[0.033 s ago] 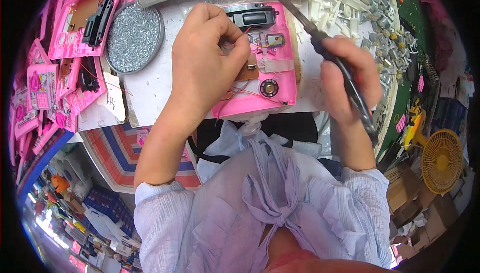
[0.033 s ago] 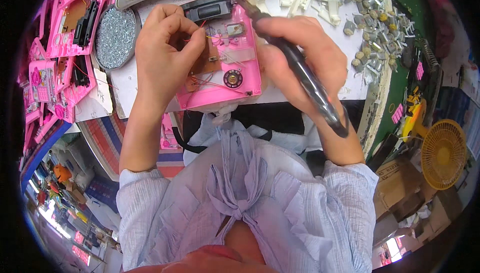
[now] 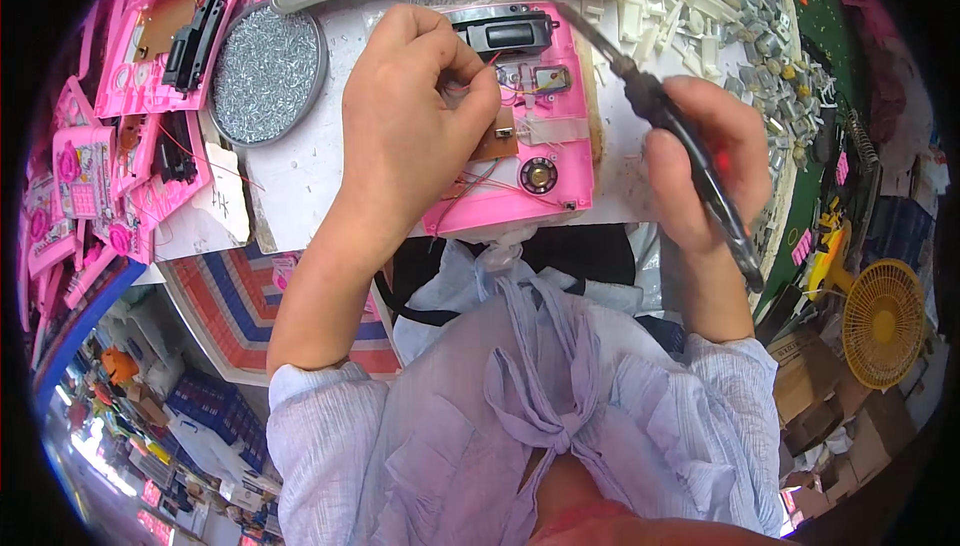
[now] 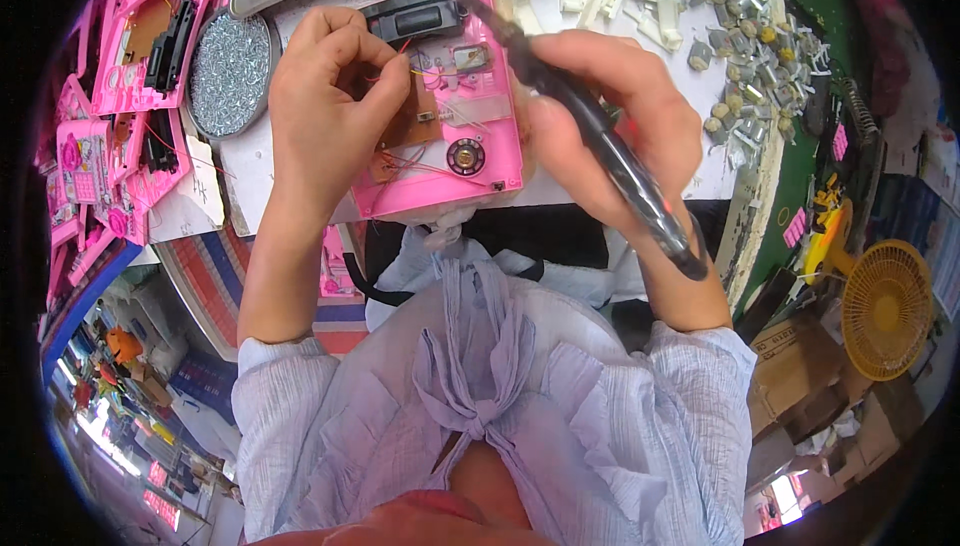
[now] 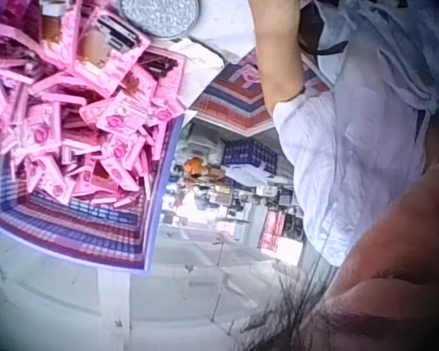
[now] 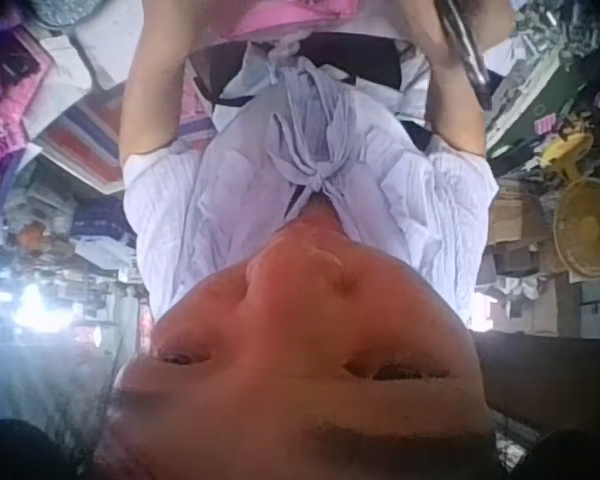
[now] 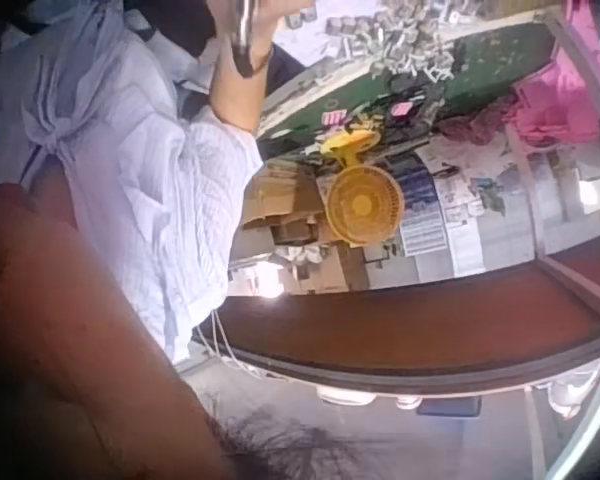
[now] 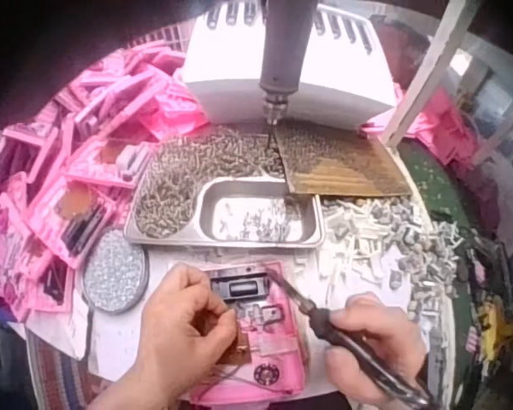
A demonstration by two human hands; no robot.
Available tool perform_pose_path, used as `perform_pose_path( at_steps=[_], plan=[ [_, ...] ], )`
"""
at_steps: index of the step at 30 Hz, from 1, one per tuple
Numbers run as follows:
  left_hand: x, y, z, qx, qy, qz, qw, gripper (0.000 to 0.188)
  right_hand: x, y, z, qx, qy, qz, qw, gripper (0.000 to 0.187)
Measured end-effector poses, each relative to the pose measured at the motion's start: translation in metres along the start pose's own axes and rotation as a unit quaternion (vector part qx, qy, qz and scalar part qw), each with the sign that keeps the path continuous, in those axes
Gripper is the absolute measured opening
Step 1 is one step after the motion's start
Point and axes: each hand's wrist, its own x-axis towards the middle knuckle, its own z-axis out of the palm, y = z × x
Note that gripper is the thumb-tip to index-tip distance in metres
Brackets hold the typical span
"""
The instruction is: Soldering components and assembling a pink electronic toy device.
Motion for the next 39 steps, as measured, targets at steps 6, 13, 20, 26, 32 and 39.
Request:
perform_pose_path(
  at_steps=[6, 13, 20, 26, 32, 39],
  plan=[
    [0.001, 0.001, -0.001, 0.021, 0.012, 0.000, 1.000, 0.011, 0.003, 0.008, -0.008, -0.007, -0.082, -0.086, 0.993, 0.030],
    [0.000, -0.004, 0.000, 0.031, 0.013, 0.029, 0.999, 0.009, 0.004, 0.014, 0.002, -0.015, -0.103, -0.129, 0.986, 0.034],
    [0.001, -0.002, 0.000, 0.022, 0.019, 0.014, 0.999, 0.010, 0.006, 0.015, 0.004, -0.028, -0.114, -0.134, 0.984, 0.035],
    [0.001, -0.001, 0.001, 0.005, 0.024, 0.004, 1.000, 0.010, 0.006, 0.018, 0.004, -0.085, -0.116, -0.177, 0.974, 0.035],
    [0.001, -0.003, 0.001, 0.004, 0.028, 0.014, 0.999, 0.010, 0.012, 0.015, 0.000, -0.095, -0.150, -0.178, 0.968, 0.035],
    [0.001, -0.003, 0.002, 0.008, 0.036, 0.020, 0.999, 0.011, 0.016, 0.013, -0.005, -0.050, -0.141, -0.134, 0.980, 0.034]
  ],
)
